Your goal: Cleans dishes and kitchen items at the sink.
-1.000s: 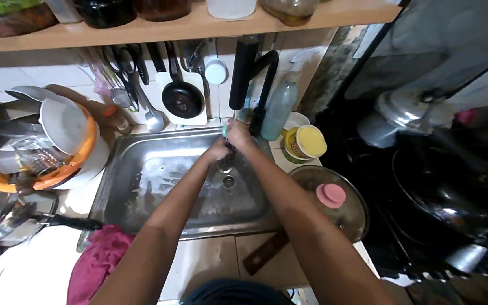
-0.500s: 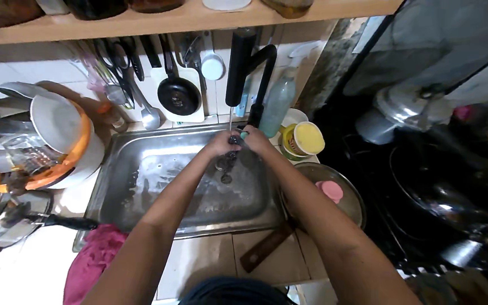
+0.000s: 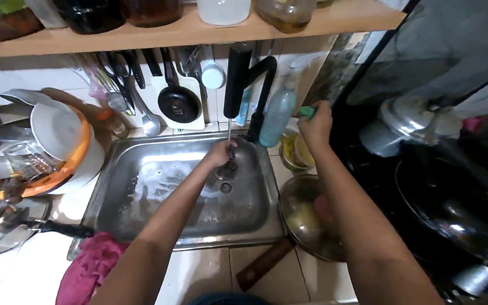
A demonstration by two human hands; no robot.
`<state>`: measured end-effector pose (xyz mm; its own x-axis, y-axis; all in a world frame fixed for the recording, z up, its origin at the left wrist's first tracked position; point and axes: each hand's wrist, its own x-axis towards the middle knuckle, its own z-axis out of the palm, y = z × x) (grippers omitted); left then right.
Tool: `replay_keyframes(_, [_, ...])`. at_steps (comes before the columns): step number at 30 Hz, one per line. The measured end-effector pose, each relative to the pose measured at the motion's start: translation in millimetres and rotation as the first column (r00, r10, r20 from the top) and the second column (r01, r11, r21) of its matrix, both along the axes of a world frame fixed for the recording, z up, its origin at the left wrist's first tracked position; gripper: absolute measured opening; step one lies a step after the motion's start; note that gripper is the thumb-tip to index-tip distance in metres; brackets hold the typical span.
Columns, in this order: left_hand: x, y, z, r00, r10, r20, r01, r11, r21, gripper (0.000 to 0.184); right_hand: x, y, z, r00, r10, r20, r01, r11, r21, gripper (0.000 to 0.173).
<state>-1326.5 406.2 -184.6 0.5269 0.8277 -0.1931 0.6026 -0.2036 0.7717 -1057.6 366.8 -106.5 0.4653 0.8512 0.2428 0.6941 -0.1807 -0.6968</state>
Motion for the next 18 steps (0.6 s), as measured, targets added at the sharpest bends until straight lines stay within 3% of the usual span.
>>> replay_keyframes(5, [-3, -6, 5, 0.988, -0.014, -0.154, 0.023, 0.998, 0.058, 0.04, 42, 36, -21, 0.999, 0.002, 0.052, 0.004, 0.993, -0.117, 0.046])
replay_keyframes(9, [-12, 1, 13, 0.992, -0.046, -0.114, 0.05, 0.998, 0.034, 0.037, 59, 51, -33, 0.98, 0.161, 0.119, -0.128, 0.96, -0.248, 0.037])
replay_keyframes(12, [-13, 2, 17, 0.998, -0.01, -0.064, 0.013, 0.999, 0.043, 0.039, 59, 48, -26, 0.979, 0.175, 0.106, -0.153, 0.97, -0.19, 0.033])
replay_keyframes(14, [-9, 0, 18, 0.99, -0.011, -0.141, 0.024, 0.995, 0.094, 0.038, 56, 42, -16, 0.983, 0.158, 0.092, -0.146, 0.981, -0.125, 0.034])
replay_keyframes(18, [-2, -3, 11, 0.987, -0.127, -0.096, 0.13, 0.991, 0.029, 0.035, 35, 22, 8, 0.984, 0.153, 0.096, -0.156, 0.987, 0.033, 0.034])
